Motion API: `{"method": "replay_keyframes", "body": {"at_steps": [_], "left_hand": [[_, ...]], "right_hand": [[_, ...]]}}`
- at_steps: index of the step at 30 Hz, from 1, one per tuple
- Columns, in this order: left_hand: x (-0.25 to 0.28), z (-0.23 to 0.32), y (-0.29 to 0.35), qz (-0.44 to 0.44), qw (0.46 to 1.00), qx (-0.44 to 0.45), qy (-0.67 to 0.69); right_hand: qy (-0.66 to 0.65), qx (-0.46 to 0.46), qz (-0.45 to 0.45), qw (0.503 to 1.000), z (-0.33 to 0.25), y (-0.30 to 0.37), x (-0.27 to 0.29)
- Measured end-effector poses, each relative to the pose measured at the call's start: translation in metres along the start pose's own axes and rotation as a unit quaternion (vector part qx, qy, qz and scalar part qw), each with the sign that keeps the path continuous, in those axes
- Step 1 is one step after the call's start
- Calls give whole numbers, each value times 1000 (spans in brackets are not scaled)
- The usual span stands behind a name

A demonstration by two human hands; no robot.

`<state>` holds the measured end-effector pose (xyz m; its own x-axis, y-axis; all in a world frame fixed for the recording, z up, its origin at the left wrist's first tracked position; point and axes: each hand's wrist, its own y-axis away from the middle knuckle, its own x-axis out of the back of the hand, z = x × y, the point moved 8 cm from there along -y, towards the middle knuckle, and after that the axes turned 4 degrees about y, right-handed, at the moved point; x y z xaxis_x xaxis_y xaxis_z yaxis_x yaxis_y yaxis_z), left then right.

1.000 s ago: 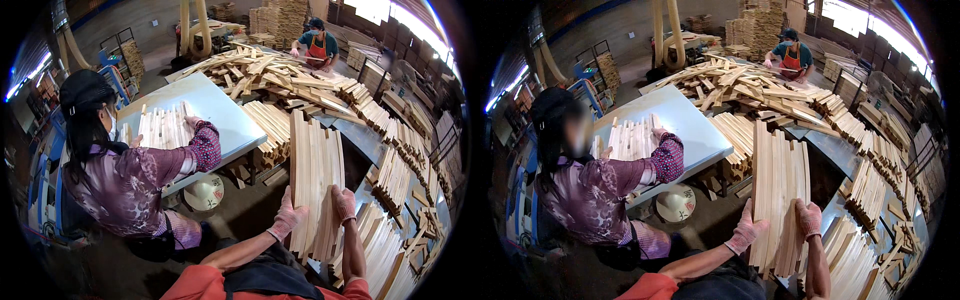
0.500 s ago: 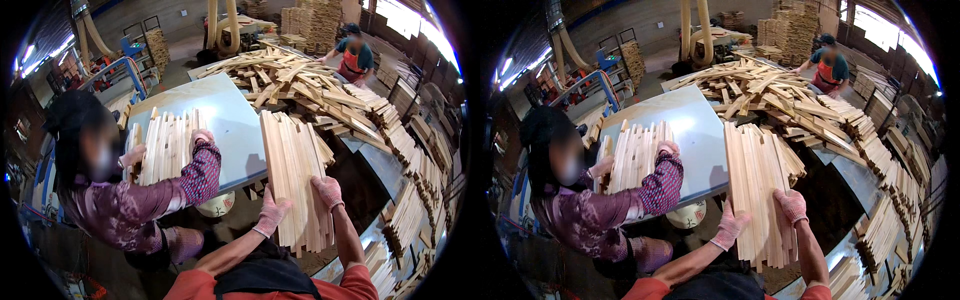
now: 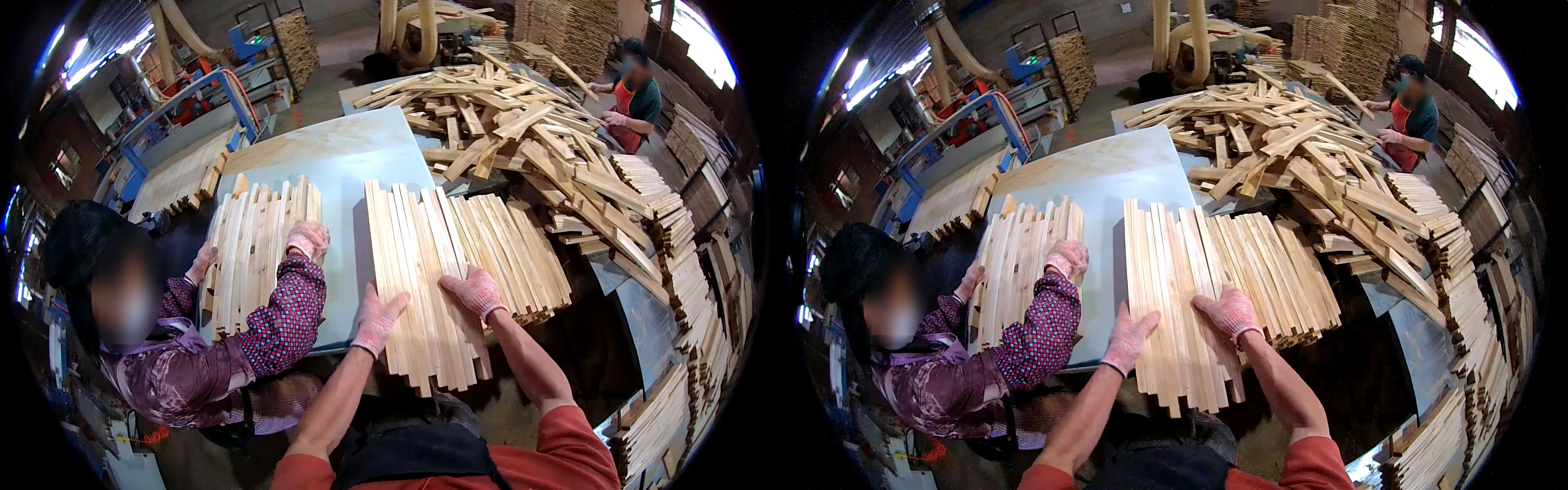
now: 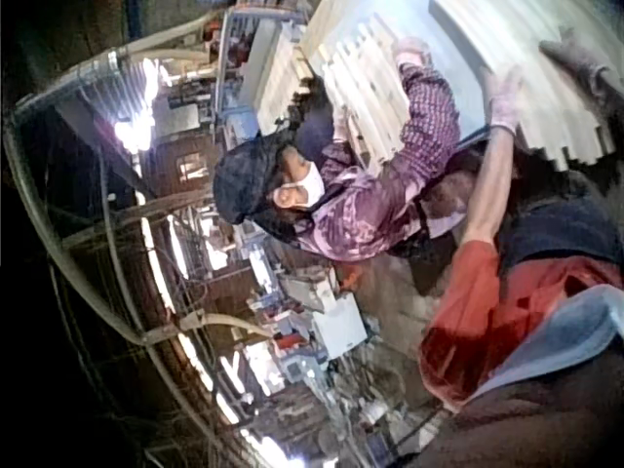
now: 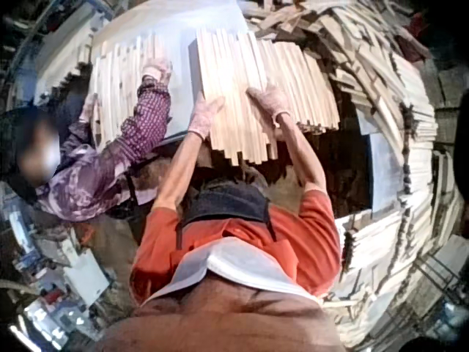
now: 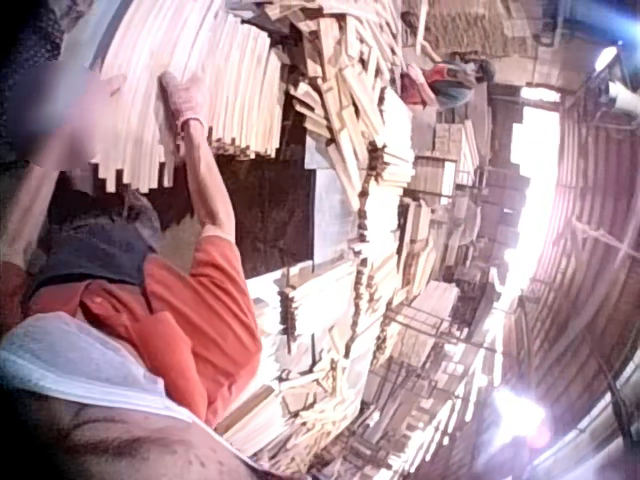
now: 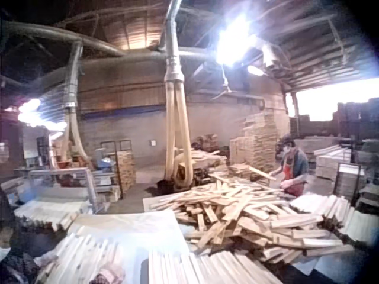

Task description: The person repeatedly picks up stacks of light-colored wooden planks from a metal table and places them onto a conveyor belt. They also pick up individual planks from a pile and add them to the stacks on the table. The task involves continuous handling and stacking of the wood pieces.

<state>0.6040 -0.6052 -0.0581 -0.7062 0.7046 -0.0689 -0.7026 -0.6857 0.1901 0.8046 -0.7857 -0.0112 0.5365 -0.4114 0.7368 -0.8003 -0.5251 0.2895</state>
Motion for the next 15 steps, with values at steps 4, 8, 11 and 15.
{"method": "replay_keyframes", "body": {"at_steps": [4, 8, 11, 15], "left_hand": [[26, 34, -66, 30, 925, 35, -377], [36, 72, -93, 147, 833, 44, -531], [17, 74, -81, 188, 724, -126, -651], [-1, 89, -5, 42, 884, -206, -418]], "right_hand": [[-18, 9, -7, 1000, -30, -51, -8], [-57, 65, -2, 996, -78, -93, -25], [-200, 112, 6, 973, -81, -126, -64], [-495, 69, -128, 857, -66, -119, -90]]}}
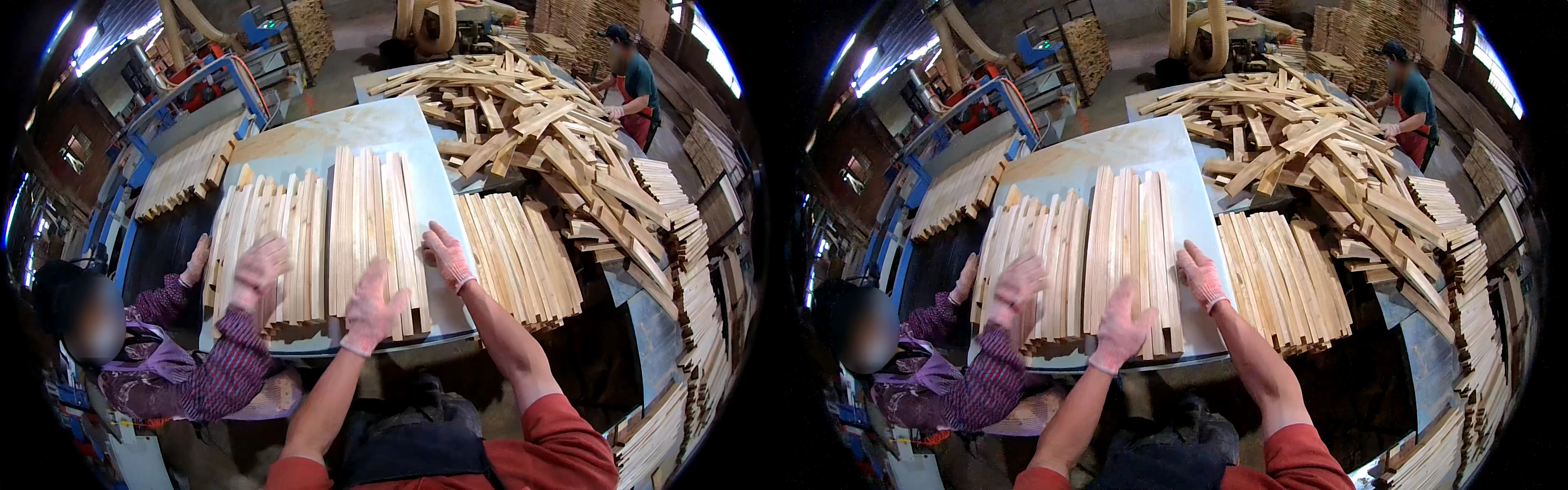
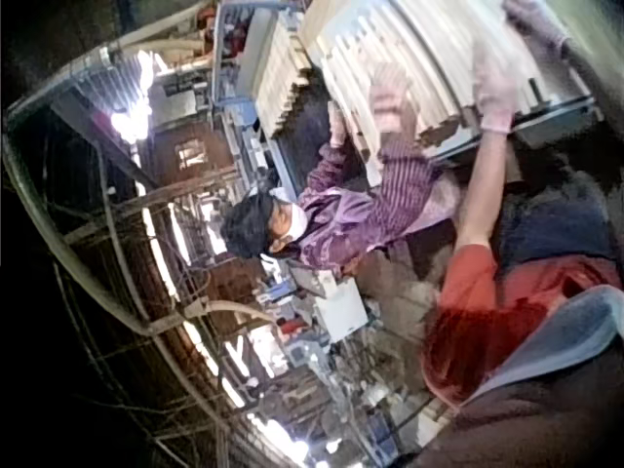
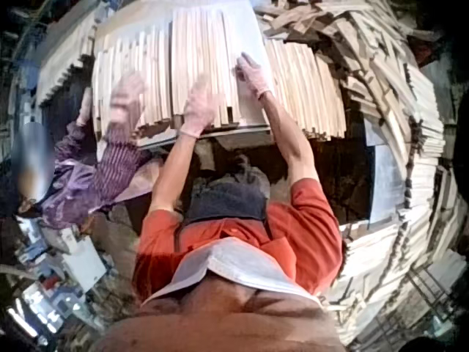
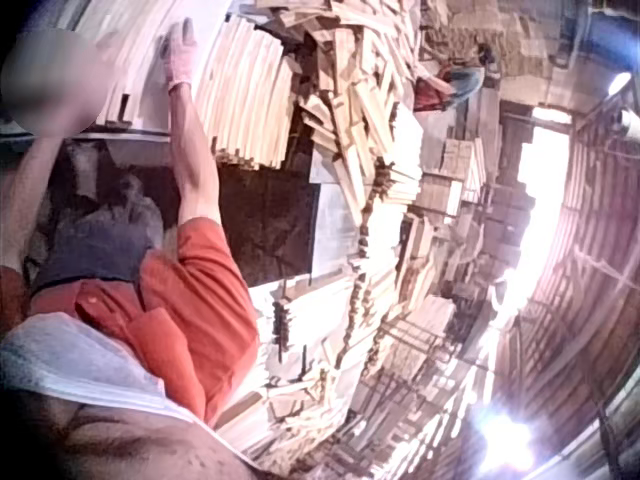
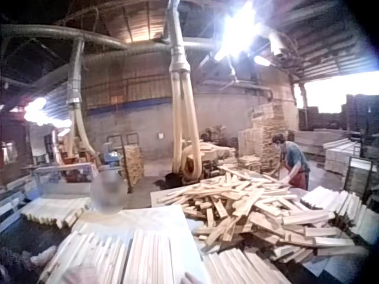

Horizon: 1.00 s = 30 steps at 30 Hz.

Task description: The person repeatedly picks up stacks of light-colored wooden planks from a metal table and places them onto a conveyor belt. They also pick up individual planks from a pile and add them to the stacks on the table. The task involves continuous handling and stacking of the wood pieces.

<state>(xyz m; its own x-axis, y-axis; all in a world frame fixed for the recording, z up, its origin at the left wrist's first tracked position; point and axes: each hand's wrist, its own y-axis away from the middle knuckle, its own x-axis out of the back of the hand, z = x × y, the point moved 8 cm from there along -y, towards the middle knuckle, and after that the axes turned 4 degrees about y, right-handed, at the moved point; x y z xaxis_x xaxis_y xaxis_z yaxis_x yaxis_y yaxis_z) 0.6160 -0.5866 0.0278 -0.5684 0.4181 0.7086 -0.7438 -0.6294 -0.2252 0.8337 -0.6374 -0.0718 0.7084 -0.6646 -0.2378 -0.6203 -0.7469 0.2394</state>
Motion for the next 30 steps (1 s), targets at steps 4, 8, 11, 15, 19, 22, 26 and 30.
{"method": "replay_keyframes", "body": {"at_steps": [4, 8, 11, 15, 19, 22, 26, 30], "left_hand": [[14, 13, 72, -132, 936, 114, 307], [21, -21, 144, -244, 852, 213, 411], [-5, -99, 221, -275, 817, 324, 389], [-20, -205, 302, -221, 891, 373, 136], [-36, -332, 454, -87, 863, 495, 42], [-65, -350, 568, -262, 726, 623, 123], [-64, -331, 598, -138, 660, 724, 144], [-53, -328, 588, -46, 670, 726, 149]], "right_hand": [[-79, 50, 23, 995, 15, 10, 11], [-36, 75, 46, 995, 12, 19, 10], [-9, 66, 38, 997, 9, 22, 3], [47, 90, 61, 993, -2, 26, 4], [-4, 83, 63, 995, -2, 31, -4], [-9, 93, 65, 993, 11, 22, -4], [14, 115, 76, 990, 17, 18, 6], [40, 120, 72, 989, 17, 15, 1]]}}
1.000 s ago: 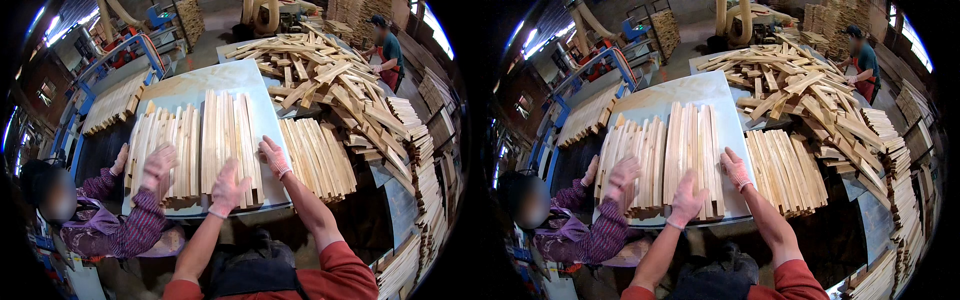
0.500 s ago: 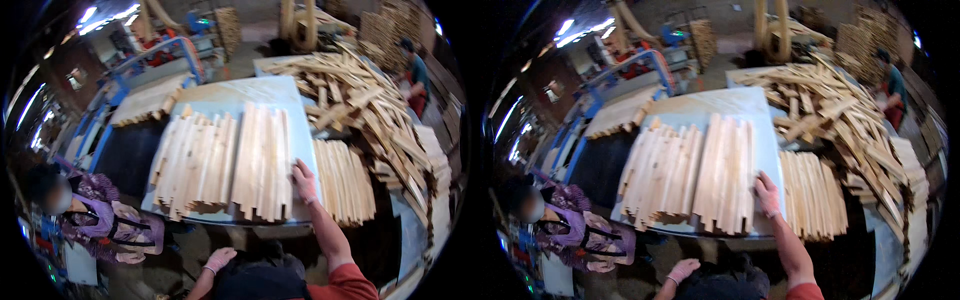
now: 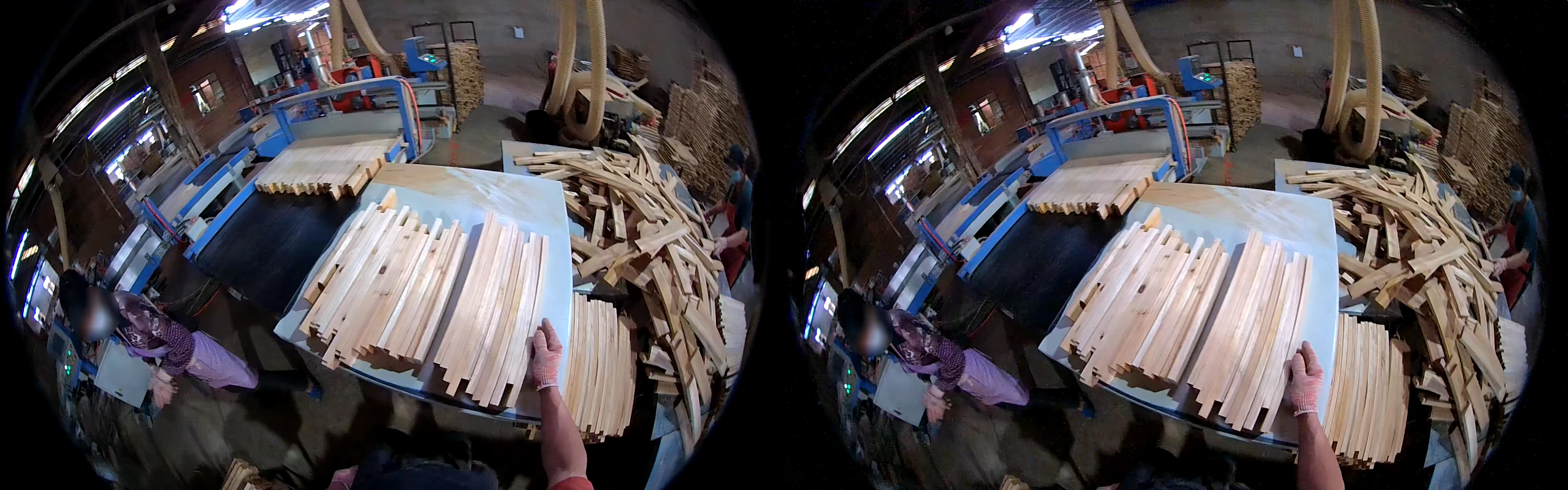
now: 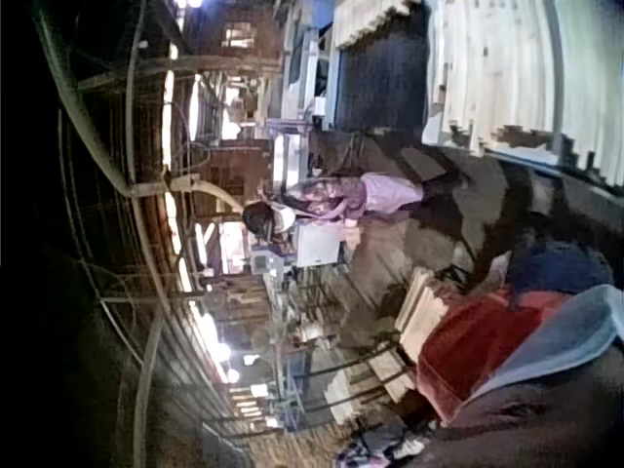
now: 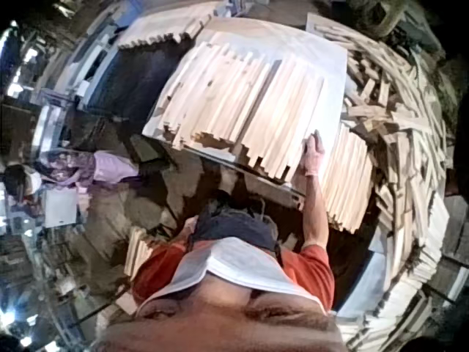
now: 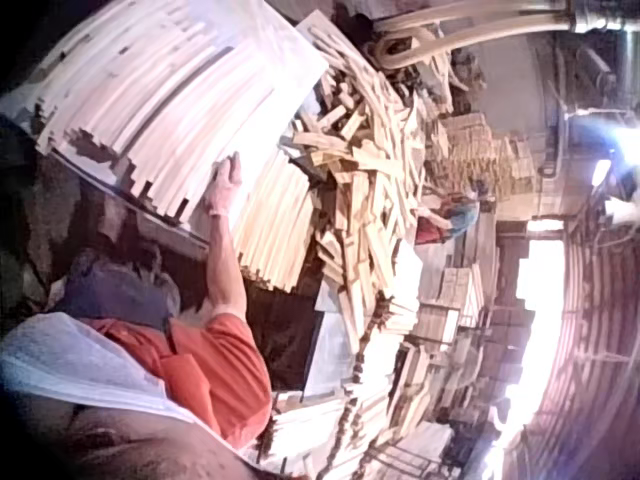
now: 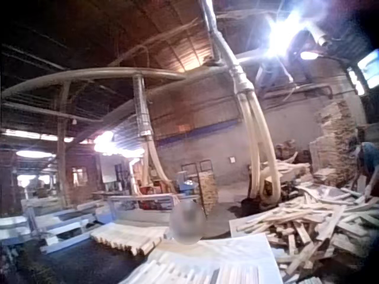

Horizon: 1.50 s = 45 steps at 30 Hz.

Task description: The person repeatedly picks up stacks of light-colored wooden planks from a metal table and places them onto a conveyor belt. They also pick up individual planks from a pile and add them to the stacks on the table. The task involves continuous handling and stacking of the wood pieces.

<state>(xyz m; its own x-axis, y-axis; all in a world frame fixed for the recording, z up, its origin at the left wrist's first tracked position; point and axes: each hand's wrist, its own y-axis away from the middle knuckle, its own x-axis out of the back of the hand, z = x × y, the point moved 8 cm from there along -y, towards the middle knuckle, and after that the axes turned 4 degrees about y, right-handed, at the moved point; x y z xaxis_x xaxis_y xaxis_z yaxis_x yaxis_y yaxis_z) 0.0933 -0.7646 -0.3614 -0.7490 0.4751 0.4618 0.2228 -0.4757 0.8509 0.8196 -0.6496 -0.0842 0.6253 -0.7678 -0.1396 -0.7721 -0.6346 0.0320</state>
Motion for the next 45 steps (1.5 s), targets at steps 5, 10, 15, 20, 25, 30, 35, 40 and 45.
{"method": "replay_keyframes", "body": {"at_steps": [5, 10, 15, 20, 25, 30, 35, 40, 45], "left_hand": [[23, 32, -18, 64, 995, -45, 60], [45, 82, -41, 93, 981, -75, 151], [61, 82, -67, 36, 969, -30, 244], [90, 61, -92, -27, 959, 60, 275], [126, 57, -162, -60, 975, -125, -174], [165, 50, -171, 16, 839, -337, -426], [210, 0, -221, -3, 964, 64, 258], [221, 44, -192, 71, 994, -87, 14], [203, 42, -202, 102, 923, -230, -292]], "right_hand": [[-33, -54, 2, 998, 11, -32, 1], [61, -49, 7, 997, 12, -73, -4], [234, -92, 47, 967, -5, -89, -38], [324, -97, 78, 938, -8, -95, -54], [545, -99, 109, 825, -17, -116, -43], [634, -67, 197, 744, -57, -54, -107], [632, -58, 211, 744, -50, -61, -112], [637, -67, 220, 736, -57, -54, -102], [619, -93, 182, 759, -46, -64, -120]]}}
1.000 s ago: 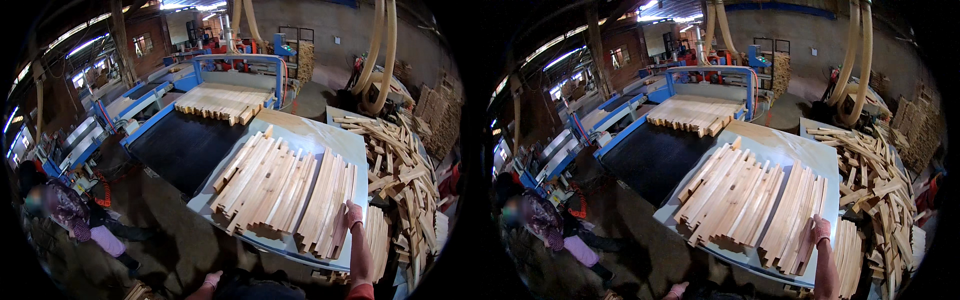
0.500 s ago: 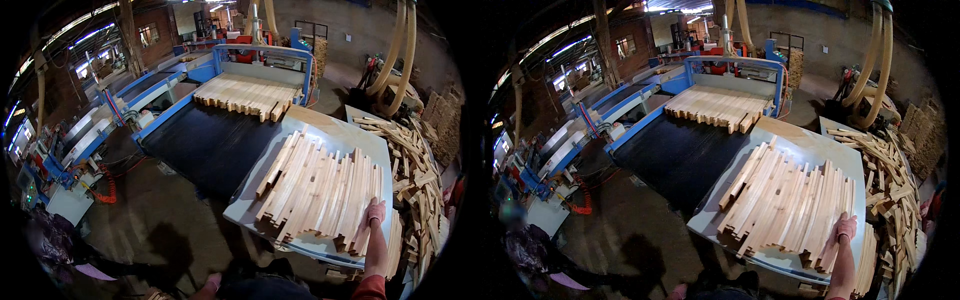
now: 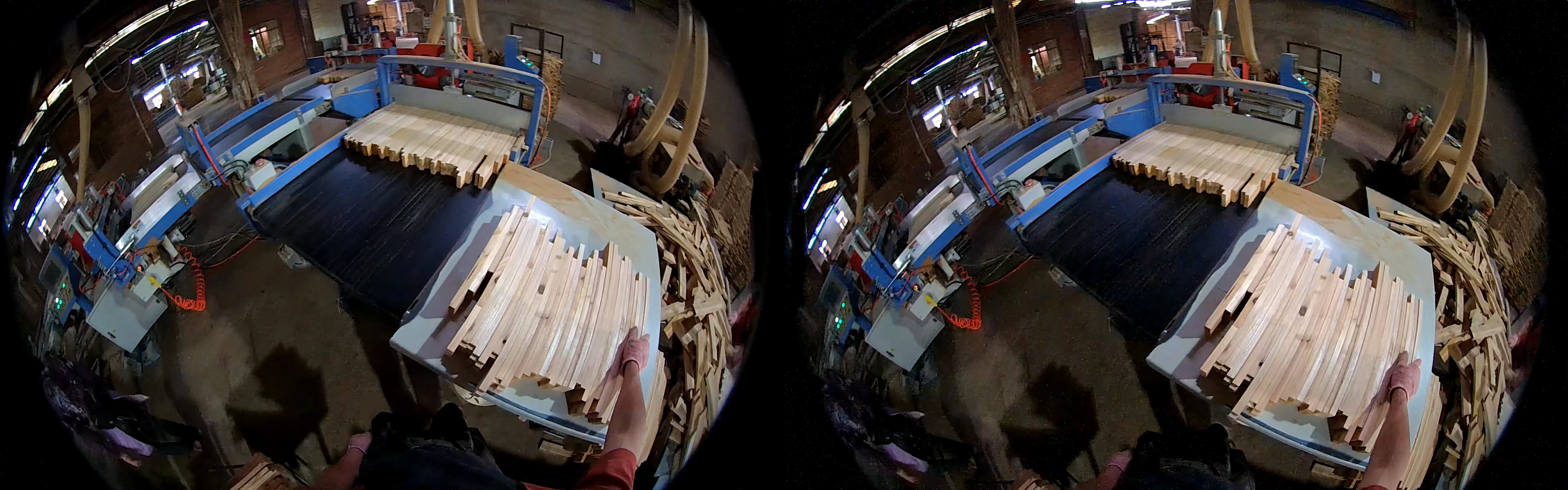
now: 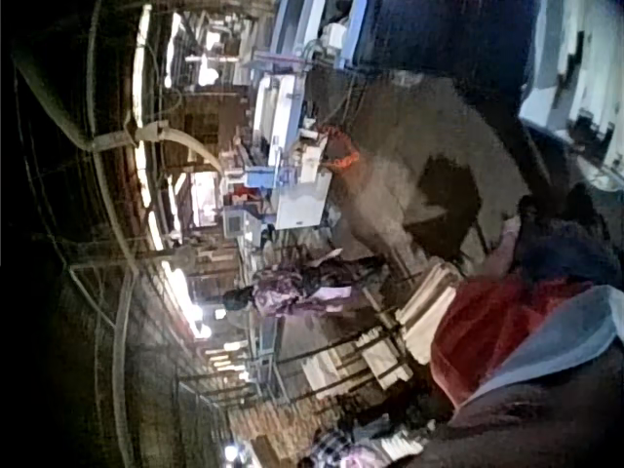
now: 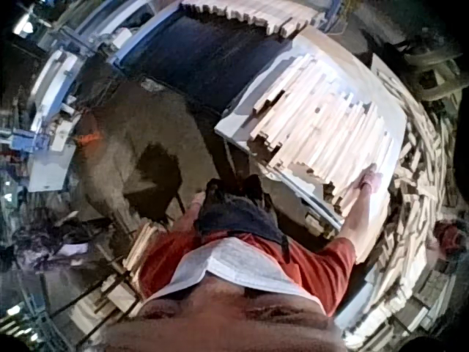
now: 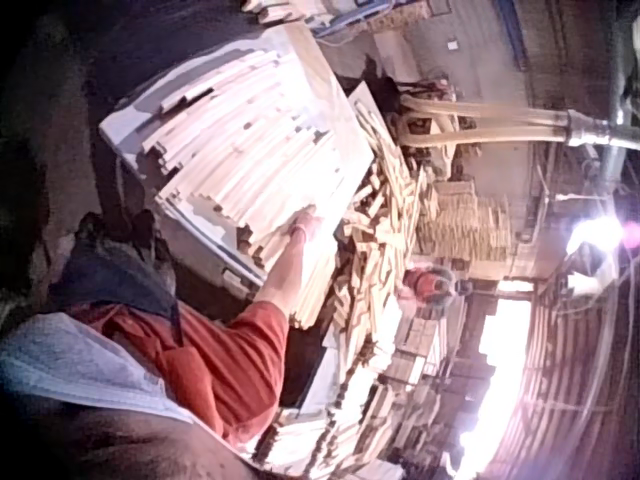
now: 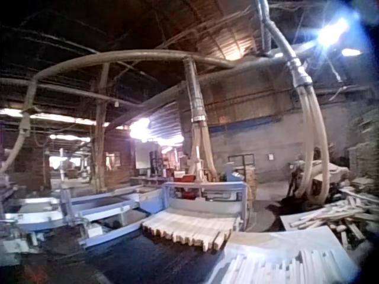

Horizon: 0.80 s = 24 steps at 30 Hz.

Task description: The person repeatedly picks up stacks of light-colored wooden planks from a metal table and places them onto a conveyor belt. They also pick up individual planks from a pile and add them to the stacks on the table. The task involves continuous handling and stacking of the wood pieces.

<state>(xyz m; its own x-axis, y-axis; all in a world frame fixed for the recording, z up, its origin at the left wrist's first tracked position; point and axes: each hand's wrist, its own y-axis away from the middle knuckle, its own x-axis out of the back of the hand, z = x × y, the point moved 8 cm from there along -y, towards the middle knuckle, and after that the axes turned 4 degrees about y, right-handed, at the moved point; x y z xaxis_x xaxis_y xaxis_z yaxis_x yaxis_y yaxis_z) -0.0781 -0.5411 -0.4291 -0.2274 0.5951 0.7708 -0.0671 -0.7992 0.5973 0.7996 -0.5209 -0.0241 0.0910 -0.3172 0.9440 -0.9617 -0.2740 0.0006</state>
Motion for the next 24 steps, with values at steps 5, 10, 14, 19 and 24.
{"method": "replay_keyframes", "body": {"at_steps": [5, 10, 14, 19, 24], "left_hand": [[25, 6, 11, 45, 998, -14, 47], [23, 1, 23, 11, 979, 93, 183], [-6, -4, 3, 2, 999, -45, 28], [-5, 9, 1, -52, 998, -42, -13], [11, 24, 4, -61, 989, -126, -55]], "right_hand": [[23, 15, 28, 999, 25, -23, -7], [39, 23, 19, 999, 22, -25, -10], [19, 31, -4, 999, 12, -22, -23], [40, 12, 5, 999, 9, -12, -4], [26, -7, 37, 999, 10, 2, 13]]}}
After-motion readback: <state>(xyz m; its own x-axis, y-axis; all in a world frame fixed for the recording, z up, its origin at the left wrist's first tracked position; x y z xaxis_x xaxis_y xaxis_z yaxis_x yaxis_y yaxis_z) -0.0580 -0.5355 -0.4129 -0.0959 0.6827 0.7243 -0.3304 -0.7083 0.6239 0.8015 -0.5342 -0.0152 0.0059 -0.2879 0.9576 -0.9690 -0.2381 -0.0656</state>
